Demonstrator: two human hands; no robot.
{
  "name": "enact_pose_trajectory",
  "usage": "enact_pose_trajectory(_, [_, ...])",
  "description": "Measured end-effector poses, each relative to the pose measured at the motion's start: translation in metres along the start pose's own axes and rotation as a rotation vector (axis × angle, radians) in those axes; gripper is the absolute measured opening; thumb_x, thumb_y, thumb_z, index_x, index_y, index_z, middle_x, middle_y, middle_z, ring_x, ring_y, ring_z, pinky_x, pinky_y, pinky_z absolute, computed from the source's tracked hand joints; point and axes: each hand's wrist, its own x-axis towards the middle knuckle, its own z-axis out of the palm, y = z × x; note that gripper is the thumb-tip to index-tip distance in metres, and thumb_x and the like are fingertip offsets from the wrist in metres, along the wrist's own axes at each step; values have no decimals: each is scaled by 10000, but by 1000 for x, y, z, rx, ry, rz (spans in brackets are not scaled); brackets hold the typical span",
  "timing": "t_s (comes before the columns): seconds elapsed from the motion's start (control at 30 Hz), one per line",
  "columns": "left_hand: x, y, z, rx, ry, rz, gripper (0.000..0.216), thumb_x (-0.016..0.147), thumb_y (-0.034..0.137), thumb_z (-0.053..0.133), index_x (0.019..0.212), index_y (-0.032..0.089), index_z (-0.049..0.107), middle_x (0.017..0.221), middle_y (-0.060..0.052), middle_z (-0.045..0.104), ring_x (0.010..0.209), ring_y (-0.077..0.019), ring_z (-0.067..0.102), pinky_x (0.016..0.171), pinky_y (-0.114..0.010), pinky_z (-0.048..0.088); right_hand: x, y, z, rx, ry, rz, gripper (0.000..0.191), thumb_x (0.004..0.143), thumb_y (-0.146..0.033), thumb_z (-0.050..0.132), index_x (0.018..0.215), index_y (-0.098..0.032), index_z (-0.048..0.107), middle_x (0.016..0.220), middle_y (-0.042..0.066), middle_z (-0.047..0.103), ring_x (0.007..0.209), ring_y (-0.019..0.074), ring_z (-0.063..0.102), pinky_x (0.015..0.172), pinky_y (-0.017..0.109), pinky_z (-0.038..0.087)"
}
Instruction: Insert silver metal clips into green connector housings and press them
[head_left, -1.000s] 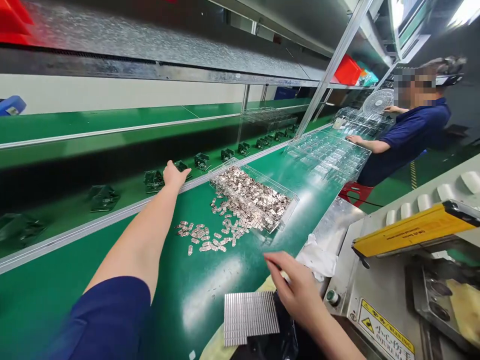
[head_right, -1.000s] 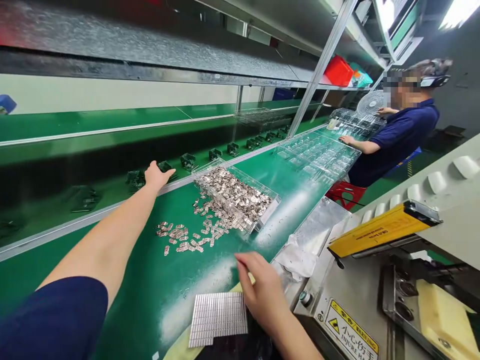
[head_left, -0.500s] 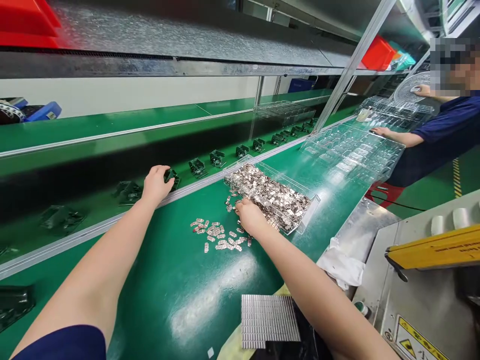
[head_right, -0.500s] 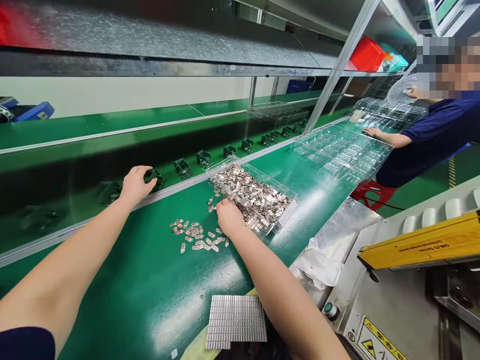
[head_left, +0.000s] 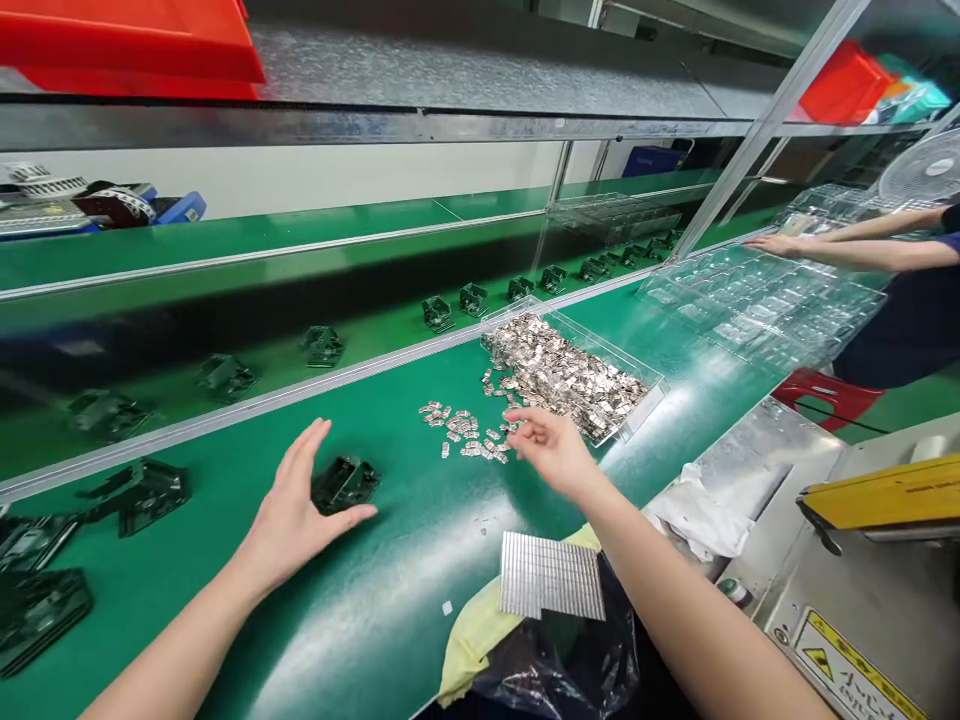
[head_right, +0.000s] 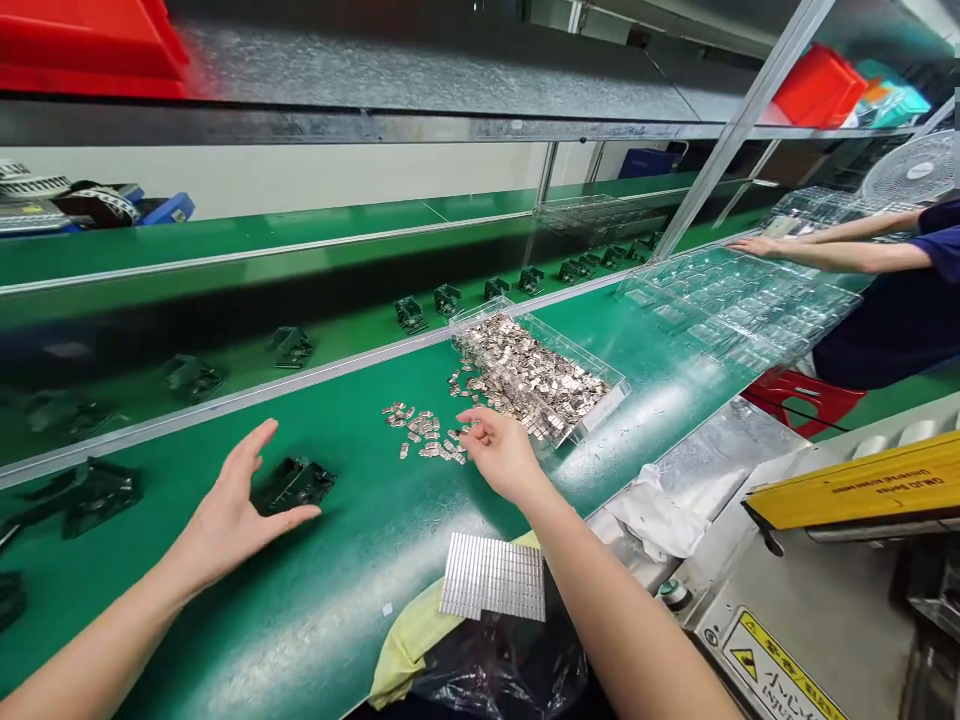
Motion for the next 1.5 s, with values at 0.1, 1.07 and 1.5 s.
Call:
enact_pose_trajectory(0.1, [-1, -20, -12, -156, -242, 57, 1123, 742, 517, 690, 1500, 292, -108, 1604, -166, 92, 1445, -366, 217, 1121, -556, 302, -43, -14, 2, 229, -131, 9, 292, 792, -244, 596, 1059, -178, 694, 685, 7, 653, 576, 143, 599, 568, 277, 515])
enact_pose_trajectory(1.07, [-81, 147, 53, -1269, -401, 8, 384, 794, 199, 683, 1119, 290, 502, 951, -3, 644, 825, -116, 659, 736, -206, 554, -167, -31, 53, 128, 484, -16, 69, 817, -201, 640, 777, -234, 685, 1164, 95, 569, 1136, 281, 521, 976, 473, 401])
enact_pose_trajectory(1.5, [-87, 145, 57, -1145, -327, 62, 271, 865, 214, 581, 1119, 284, 520, 933, -9, 646, 763, -114, 636, 661, -194, 523, -168, -29, 58, 304, 430, 45, 56, 858, -244, 604, 815, -213, 622, 915, 53, 616, 877, 203, 591, 790, 335, 476])
